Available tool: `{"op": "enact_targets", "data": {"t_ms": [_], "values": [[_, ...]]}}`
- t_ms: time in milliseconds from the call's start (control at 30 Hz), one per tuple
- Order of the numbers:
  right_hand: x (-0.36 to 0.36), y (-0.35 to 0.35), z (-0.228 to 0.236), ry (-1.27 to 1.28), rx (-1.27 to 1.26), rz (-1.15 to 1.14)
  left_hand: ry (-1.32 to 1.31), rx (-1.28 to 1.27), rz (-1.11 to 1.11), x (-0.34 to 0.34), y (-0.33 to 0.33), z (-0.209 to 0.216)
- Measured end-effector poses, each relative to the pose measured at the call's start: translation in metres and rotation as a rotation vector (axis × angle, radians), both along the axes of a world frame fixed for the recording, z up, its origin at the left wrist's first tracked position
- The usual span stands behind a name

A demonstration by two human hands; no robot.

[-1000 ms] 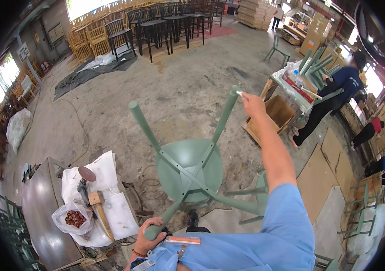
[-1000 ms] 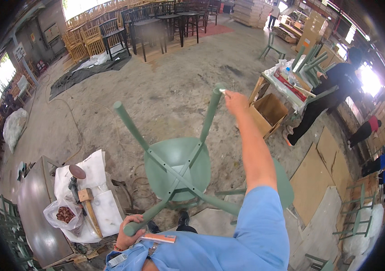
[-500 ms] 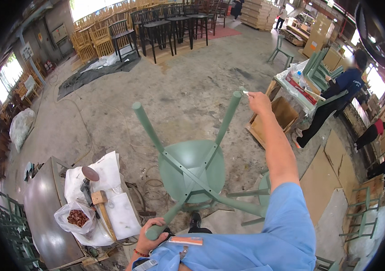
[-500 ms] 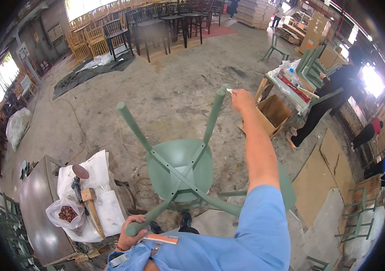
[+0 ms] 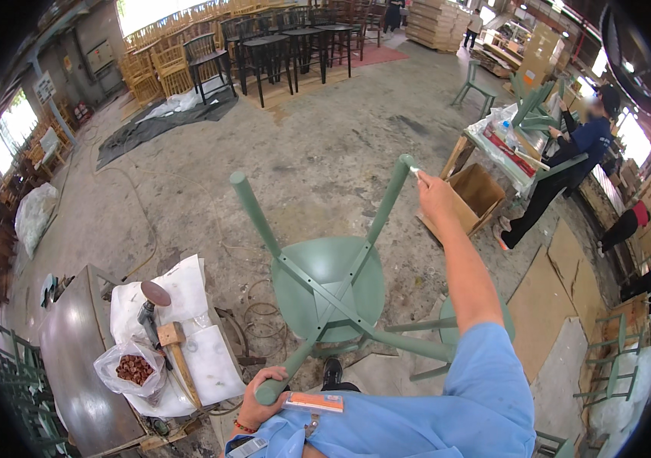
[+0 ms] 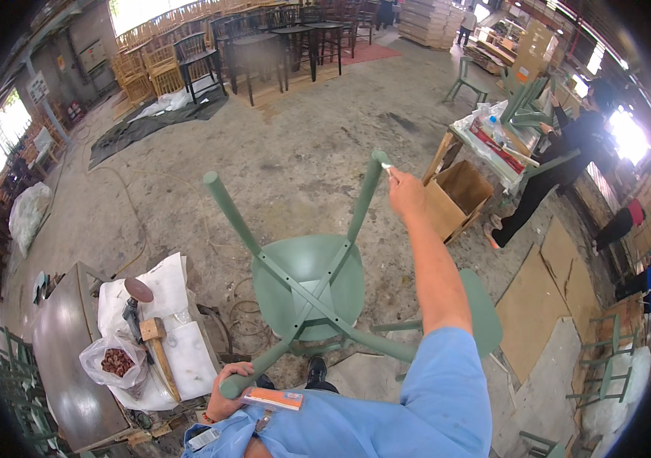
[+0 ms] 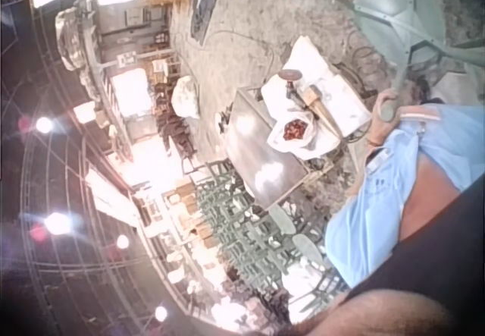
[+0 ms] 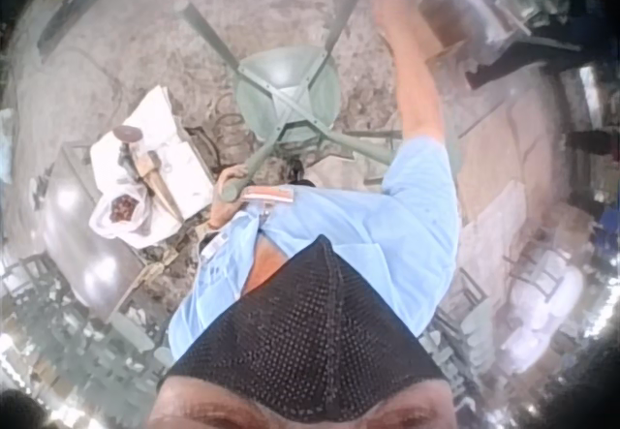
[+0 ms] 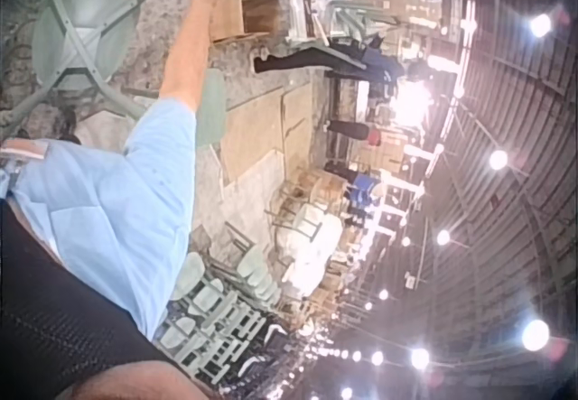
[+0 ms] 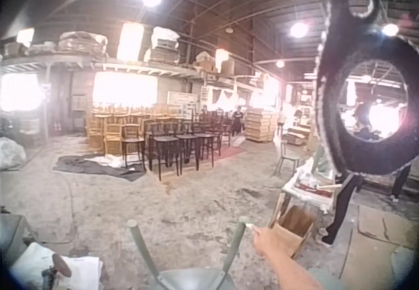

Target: The person assembles green chairs in a workshop. They insert wooden dowels into the chair legs, use a wooden mallet to tap them into place, and then flip the chairs upright. The process is repeated for multiple chairs.

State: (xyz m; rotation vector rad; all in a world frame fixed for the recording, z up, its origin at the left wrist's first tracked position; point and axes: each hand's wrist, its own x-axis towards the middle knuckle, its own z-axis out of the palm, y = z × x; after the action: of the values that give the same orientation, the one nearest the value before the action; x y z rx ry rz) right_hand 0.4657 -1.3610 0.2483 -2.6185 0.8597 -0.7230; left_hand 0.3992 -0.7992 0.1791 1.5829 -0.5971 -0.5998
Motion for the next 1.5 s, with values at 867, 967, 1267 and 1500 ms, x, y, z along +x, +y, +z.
{"op": "enact_targets", "data": {"t_ms": [867,967,1267,1500], "values": [[0.176,0.207,0.011,-0.098,-0.017,0.700,0.071,0.005,0.013,-0.004,0.000,0.004],[0.199,0.238,0.014,0.038,-0.070,0.632,0.118,0.025,0.036,-0.007,0.002,0.008],[0.206,0.246,0.018,0.106,-0.154,0.773,0.144,-0.013,0.064,-0.010,0.003,0.004],[0.208,0.219,0.017,0.062,-0.143,0.718,0.151,-0.061,0.028,-0.008,-0.003,-0.002]]}}
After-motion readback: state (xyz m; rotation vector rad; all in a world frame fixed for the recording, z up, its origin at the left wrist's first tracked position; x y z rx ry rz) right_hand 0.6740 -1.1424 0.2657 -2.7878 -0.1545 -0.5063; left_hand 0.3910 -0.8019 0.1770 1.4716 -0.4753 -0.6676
